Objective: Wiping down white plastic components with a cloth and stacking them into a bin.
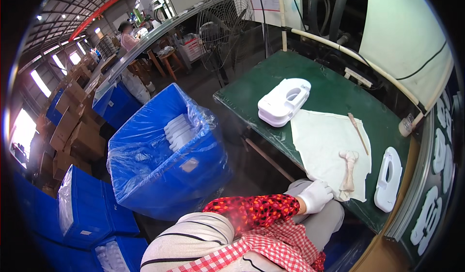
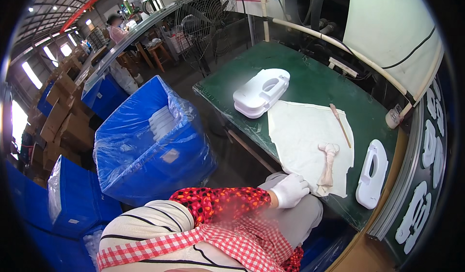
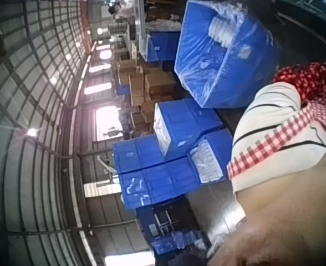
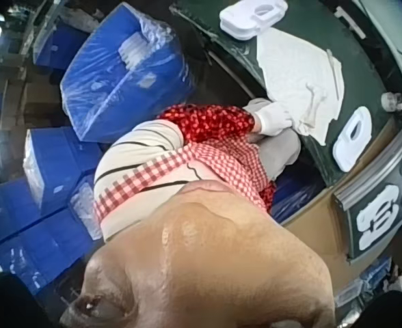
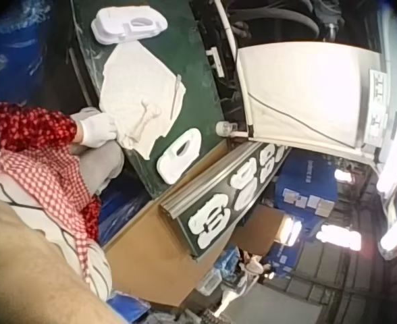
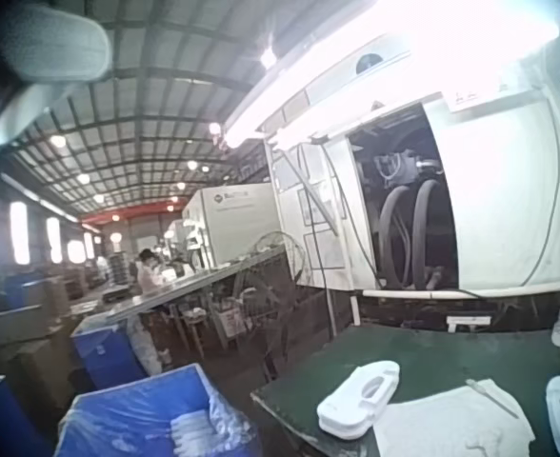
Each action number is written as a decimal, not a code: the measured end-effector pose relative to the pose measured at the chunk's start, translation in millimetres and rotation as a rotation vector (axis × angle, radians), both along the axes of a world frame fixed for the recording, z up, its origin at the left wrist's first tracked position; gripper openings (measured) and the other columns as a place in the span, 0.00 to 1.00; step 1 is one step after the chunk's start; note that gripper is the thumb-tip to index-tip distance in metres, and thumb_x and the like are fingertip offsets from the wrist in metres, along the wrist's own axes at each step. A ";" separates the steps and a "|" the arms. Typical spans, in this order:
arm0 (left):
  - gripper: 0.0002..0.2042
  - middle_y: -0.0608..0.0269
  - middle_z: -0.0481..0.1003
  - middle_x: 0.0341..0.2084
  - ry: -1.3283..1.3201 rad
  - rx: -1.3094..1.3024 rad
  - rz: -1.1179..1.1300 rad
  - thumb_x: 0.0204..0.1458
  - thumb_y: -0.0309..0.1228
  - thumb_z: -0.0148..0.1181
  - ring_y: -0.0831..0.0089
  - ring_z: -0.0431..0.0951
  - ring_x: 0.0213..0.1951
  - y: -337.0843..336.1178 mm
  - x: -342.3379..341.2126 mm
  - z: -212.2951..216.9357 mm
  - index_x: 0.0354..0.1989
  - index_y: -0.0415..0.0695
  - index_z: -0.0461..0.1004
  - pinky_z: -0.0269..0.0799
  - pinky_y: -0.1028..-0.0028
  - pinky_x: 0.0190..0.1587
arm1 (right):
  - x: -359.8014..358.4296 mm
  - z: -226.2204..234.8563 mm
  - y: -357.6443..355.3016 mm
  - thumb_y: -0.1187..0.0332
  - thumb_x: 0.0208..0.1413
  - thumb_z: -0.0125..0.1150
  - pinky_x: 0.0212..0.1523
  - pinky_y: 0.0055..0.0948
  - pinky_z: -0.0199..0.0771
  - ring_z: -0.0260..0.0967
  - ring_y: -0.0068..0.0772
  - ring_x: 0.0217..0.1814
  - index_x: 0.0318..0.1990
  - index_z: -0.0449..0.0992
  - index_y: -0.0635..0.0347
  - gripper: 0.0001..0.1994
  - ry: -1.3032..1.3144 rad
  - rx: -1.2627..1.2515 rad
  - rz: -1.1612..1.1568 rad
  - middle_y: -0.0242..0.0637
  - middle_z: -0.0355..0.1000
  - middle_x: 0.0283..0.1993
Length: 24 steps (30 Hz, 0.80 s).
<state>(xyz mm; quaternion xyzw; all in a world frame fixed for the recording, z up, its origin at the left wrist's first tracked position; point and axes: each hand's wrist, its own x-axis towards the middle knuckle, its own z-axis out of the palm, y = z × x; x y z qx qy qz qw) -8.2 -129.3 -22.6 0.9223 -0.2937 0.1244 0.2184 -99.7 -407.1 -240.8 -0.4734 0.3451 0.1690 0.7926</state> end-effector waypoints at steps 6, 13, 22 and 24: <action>0.05 0.60 0.71 0.28 0.012 0.025 0.005 0.40 0.29 0.54 0.62 0.71 0.37 0.8 -0.9 2.2 0.27 0.44 0.73 0.65 0.65 0.43 | -4.8 -11.2 2.4 0.60 0.59 0.39 0.54 0.37 0.66 0.67 0.44 0.52 0.48 0.72 0.61 0.19 0.011 0.023 -0.014 0.45 0.72 0.50; 0.06 0.59 0.71 0.29 0.009 0.009 -0.006 0.40 0.29 0.54 0.62 0.71 0.37 -1.7 0.3 -2.1 0.27 0.44 0.73 0.66 0.65 0.43 | -4.3 -20.1 1.8 0.61 0.59 0.39 0.54 0.38 0.66 0.67 0.45 0.52 0.48 0.72 0.61 0.19 0.002 0.041 -0.024 0.45 0.72 0.49; 0.06 0.60 0.72 0.29 0.026 0.032 0.038 0.40 0.30 0.54 0.62 0.71 0.37 8.8 -4.6 -4.2 0.27 0.44 0.73 0.65 0.66 0.44 | 5.0 -7.7 17.5 0.60 0.58 0.38 0.55 0.38 0.64 0.66 0.48 0.54 0.50 0.71 0.65 0.21 0.094 0.040 -0.113 0.46 0.70 0.52; 0.06 0.60 0.72 0.29 0.019 0.023 0.017 0.41 0.30 0.54 0.62 0.71 0.38 1.9 -3.0 2.7 0.27 0.44 0.73 0.65 0.66 0.44 | 3.8 -38.1 -10.5 0.60 0.59 0.38 0.56 0.38 0.63 0.65 0.48 0.55 0.51 0.70 0.65 0.22 -0.025 -0.102 0.043 0.45 0.70 0.54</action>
